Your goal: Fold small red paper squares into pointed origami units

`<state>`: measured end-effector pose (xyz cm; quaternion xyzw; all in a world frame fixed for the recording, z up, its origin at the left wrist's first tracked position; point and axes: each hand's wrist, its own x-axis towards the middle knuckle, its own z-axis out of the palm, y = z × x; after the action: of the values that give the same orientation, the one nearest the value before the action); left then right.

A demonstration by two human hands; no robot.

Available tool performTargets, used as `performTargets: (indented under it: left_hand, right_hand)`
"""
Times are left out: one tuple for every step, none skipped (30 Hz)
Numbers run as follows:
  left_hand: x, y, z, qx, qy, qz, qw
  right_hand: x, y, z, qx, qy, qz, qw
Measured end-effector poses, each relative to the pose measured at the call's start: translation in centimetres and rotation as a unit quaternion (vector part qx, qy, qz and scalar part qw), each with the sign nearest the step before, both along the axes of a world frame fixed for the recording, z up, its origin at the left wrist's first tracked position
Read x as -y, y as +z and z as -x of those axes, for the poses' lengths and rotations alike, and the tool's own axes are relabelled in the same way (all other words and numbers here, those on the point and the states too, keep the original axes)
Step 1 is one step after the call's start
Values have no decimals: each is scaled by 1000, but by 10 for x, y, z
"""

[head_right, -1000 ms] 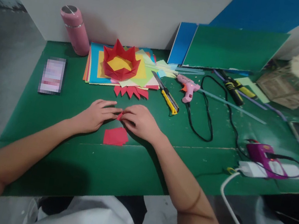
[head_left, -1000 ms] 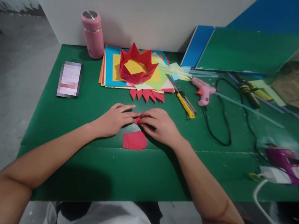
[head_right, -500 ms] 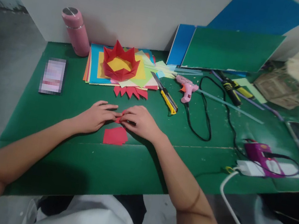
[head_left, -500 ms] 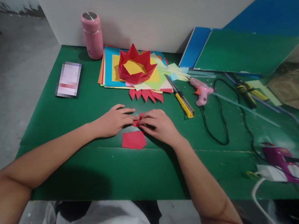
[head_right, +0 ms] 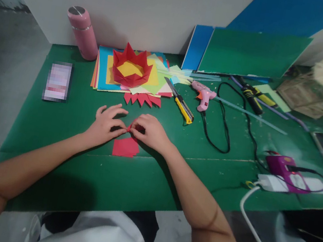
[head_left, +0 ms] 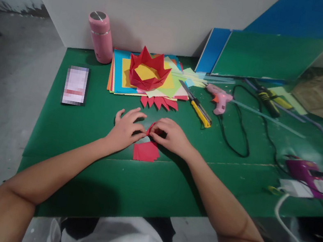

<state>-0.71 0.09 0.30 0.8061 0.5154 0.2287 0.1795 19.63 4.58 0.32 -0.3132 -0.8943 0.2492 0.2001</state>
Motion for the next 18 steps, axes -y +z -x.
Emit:
performTargets:
  left_hand:
    - [0,0,0,-1,7,-3,1000]
    - [0,0,0,0,11,-6,1000]
    - [0,0,0,1,13,-8,1000]
    - [0,0,0,1,14,-9,1000]
    - [0,0,-1,2,13,-10,1000]
    - [0,0,-1,2,13,-11,1000]
    - [0,-1,-1,1,13,-12,1000]
    - [-1,-1,-1,1,14,-12,1000]
    - [-1,-2,-1,1,15,-13,1000]
    - [-1,-2,-1,2,16,-13,1000]
    - [-1,-2,0,2,16,-13,1000]
    - [-1,-3,0,2,16,-12,1000]
    - [-1,-3,0,1,16,-12,1000]
    - [-1,-3,0,0,15,-12,1000]
    - [-1,-2,0,-2,15,-11,1000]
    - [-1,-2,0,-2,15,-11,1000]
    - [-1,-2,0,-2,16,-11,1000]
    - [-1,-2,0,-1,17,-10,1000]
  right_hand:
    - [0,0,1,4,-6,1,1000]
    - [1,0,2,7,-13,2,1000]
    - [1,0,2,10,-19,3,1000]
    - [1,0,3,12,-23,4,1000]
    - [2,0,4,14,-27,6,1000]
    - [2,-1,5,14,-30,8,999]
    - [2,-1,5,13,-31,10,999]
    - [2,-1,5,12,-33,11,999]
    - [2,0,5,11,-34,13,999]
    - [2,0,4,7,-33,15,999]
    - [1,0,3,2,-29,19,999]
    - [0,0,2,-5,-19,23,1000]
    - [0,1,0,-12,-6,28,1000]
    - [-1,1,-2,-20,13,35,999]
    - [-1,1,-4,-24,29,40,998]
    - [-2,1,-5,-25,37,42,998]
    - [-2,0,-6,-22,38,39,998]
    - [-2,0,-6,-16,37,35,999]
